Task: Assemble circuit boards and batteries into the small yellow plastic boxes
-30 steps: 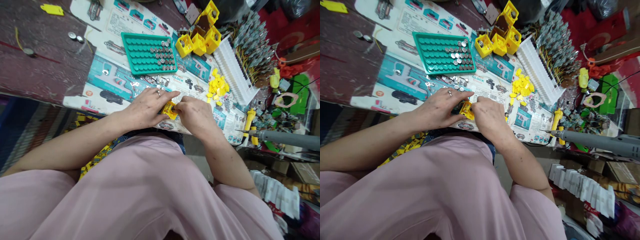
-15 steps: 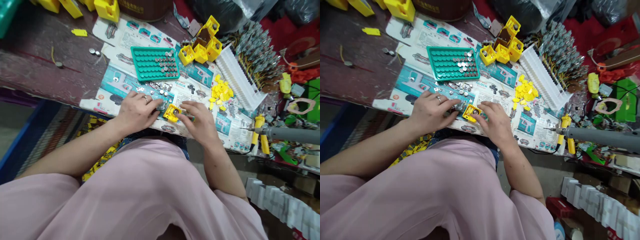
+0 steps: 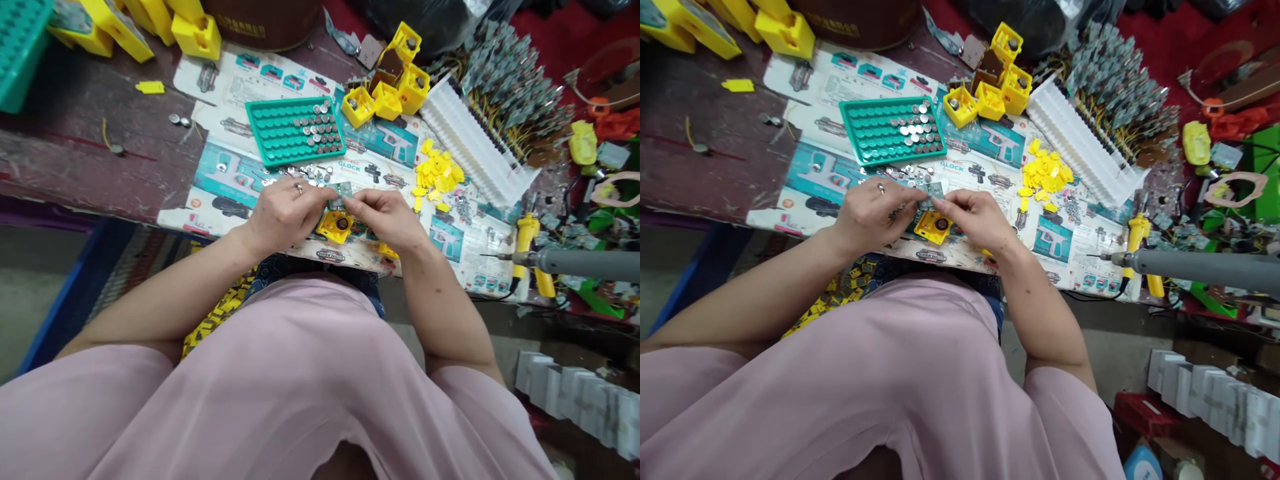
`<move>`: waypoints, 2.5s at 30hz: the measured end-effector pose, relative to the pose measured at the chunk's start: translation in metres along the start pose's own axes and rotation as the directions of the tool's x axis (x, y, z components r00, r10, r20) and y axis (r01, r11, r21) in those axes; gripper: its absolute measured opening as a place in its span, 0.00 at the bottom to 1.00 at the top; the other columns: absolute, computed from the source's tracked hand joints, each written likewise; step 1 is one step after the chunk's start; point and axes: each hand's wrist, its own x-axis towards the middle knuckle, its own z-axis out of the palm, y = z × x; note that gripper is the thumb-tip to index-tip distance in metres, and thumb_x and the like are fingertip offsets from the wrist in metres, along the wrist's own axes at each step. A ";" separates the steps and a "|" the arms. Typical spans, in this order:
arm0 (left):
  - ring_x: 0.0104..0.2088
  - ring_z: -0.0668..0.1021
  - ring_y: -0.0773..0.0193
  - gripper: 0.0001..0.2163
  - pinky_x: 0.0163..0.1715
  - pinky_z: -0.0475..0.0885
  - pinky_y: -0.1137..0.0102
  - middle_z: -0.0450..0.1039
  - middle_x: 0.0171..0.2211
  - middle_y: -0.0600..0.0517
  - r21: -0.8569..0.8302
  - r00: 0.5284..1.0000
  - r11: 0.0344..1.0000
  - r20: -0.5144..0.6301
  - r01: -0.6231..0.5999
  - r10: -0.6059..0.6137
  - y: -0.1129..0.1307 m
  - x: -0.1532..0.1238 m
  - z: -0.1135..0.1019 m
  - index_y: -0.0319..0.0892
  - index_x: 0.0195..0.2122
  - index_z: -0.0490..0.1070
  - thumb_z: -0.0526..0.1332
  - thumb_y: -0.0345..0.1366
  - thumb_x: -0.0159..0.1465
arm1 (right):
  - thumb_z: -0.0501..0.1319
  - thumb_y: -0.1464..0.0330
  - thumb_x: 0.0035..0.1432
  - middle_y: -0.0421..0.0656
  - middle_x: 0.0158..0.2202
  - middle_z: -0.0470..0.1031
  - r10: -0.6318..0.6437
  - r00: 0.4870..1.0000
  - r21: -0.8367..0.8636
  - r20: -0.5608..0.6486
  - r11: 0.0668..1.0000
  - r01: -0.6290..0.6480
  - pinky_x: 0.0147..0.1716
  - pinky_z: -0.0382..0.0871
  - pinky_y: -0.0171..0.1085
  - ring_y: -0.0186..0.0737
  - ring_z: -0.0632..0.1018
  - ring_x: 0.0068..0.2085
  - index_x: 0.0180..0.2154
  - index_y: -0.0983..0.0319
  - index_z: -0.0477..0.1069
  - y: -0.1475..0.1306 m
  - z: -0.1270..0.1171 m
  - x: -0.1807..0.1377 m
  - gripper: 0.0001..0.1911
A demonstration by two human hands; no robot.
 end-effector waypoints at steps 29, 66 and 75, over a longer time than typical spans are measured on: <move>0.28 0.74 0.66 0.24 0.29 0.71 0.69 0.72 0.29 0.55 -0.570 0.863 0.649 0.299 0.503 -0.406 0.015 0.017 -0.011 0.47 0.57 0.69 0.64 0.48 0.62 | 0.61 0.42 0.57 0.40 0.27 0.75 -0.183 0.979 -0.110 -0.087 0.979 0.174 0.31 0.66 0.35 0.32 0.72 0.28 0.28 0.62 0.77 0.012 0.004 -0.005 0.29; 0.64 0.66 0.50 0.29 0.64 0.64 0.51 0.66 0.64 0.47 -0.222 0.933 0.934 0.292 0.280 -0.210 -0.003 0.006 -0.031 0.43 0.62 0.62 0.62 0.50 0.64 | 0.63 0.64 0.63 0.48 0.38 0.79 -0.165 0.985 -0.866 -0.040 0.498 0.049 0.26 0.54 0.41 0.48 0.75 0.43 0.37 0.59 0.81 -0.013 0.018 -0.033 0.08; 0.56 0.74 0.47 0.40 0.60 0.61 0.51 0.76 0.52 0.42 -0.247 0.846 0.966 0.530 0.083 0.063 0.003 0.022 -0.013 0.42 0.72 0.43 0.63 0.40 0.64 | 0.63 0.66 0.62 0.46 0.39 0.79 -0.138 0.988 -0.843 -0.061 0.537 0.023 0.30 0.58 0.40 0.44 0.76 0.40 0.42 0.60 0.78 -0.013 0.011 -0.027 0.08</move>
